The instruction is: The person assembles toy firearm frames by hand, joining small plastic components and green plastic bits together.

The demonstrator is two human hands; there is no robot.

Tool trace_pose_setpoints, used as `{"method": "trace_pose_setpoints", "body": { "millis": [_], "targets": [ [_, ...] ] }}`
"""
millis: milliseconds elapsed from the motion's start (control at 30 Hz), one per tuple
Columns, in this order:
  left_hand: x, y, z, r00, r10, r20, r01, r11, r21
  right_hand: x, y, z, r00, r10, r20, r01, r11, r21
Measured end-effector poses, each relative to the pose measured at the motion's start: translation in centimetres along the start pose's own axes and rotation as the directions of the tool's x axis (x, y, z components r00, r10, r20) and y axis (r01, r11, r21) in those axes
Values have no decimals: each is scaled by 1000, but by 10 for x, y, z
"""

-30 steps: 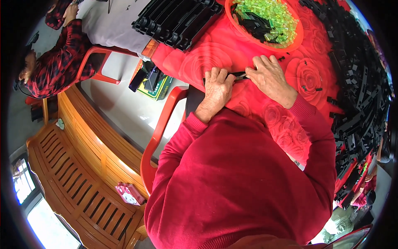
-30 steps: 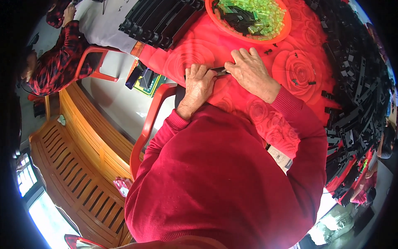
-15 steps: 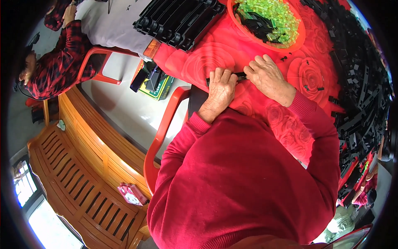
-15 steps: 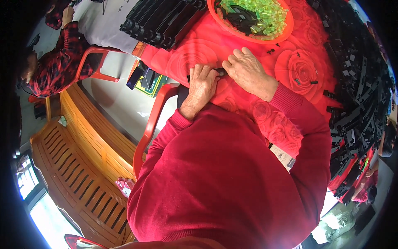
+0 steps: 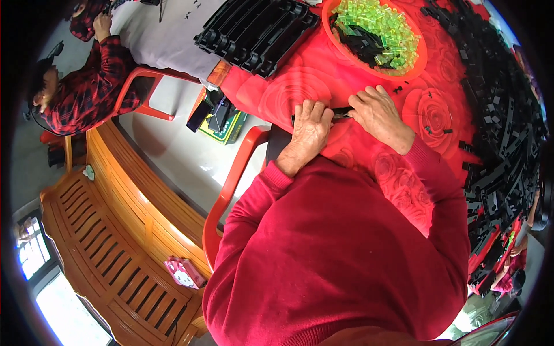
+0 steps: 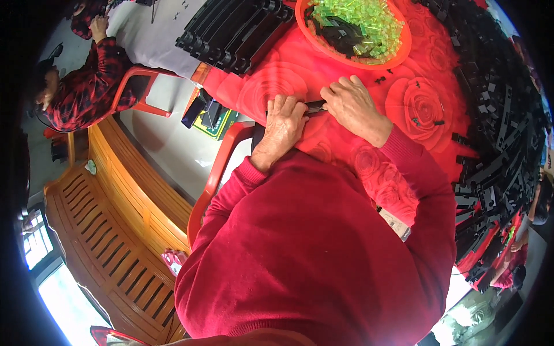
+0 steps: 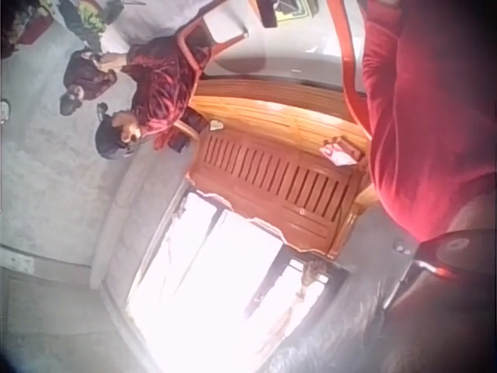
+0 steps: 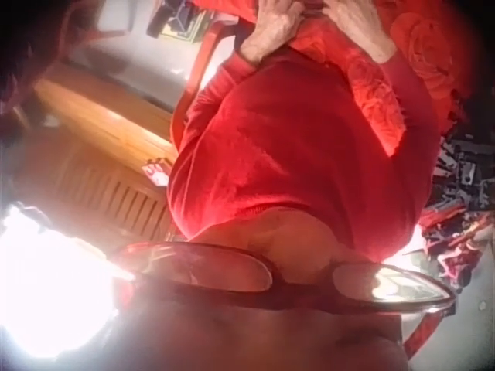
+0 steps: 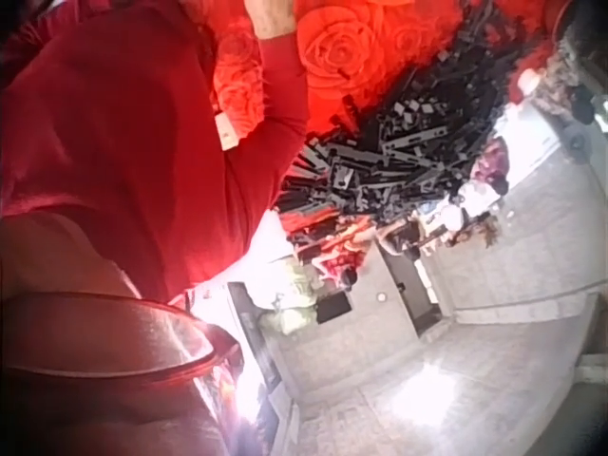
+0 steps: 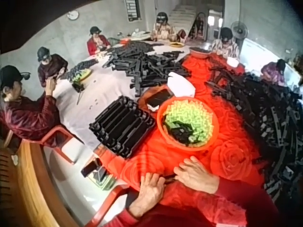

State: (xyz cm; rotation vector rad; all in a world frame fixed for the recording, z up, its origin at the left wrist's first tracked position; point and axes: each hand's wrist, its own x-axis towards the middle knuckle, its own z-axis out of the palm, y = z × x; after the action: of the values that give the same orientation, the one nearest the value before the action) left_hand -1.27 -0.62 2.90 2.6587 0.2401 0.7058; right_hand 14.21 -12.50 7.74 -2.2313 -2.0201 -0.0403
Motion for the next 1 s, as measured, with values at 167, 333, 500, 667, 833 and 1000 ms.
{"method": "trace_pose_setpoints", "body": {
  "millis": [167,333,500,667,833,1000],
  "targets": [
    [0,2,-16,995,-100,-2,100,995,28,5,-6,-6,1000,9,-28,-8,999,42],
    [-9,-6,-17,991,-134,8,133,987,90,-6,-8,-8,997,23,-80,-18,998,62],
    [-10,-9,-15,991,-130,-27,131,991,27,-6,-12,-9,995,48,-89,-41,996,82],
    [-12,-11,-10,986,-162,-29,161,986,-31,-3,-14,-8,992,21,-122,-13,998,65],
    [-11,-12,-9,982,-188,-11,187,980,-69,7,-20,-5,993,-15,-114,22,998,63],
    [-11,-12,-10,981,-193,-28,189,977,-97,13,-24,-2,996,-48,-78,51,998,35]
  ]
}}
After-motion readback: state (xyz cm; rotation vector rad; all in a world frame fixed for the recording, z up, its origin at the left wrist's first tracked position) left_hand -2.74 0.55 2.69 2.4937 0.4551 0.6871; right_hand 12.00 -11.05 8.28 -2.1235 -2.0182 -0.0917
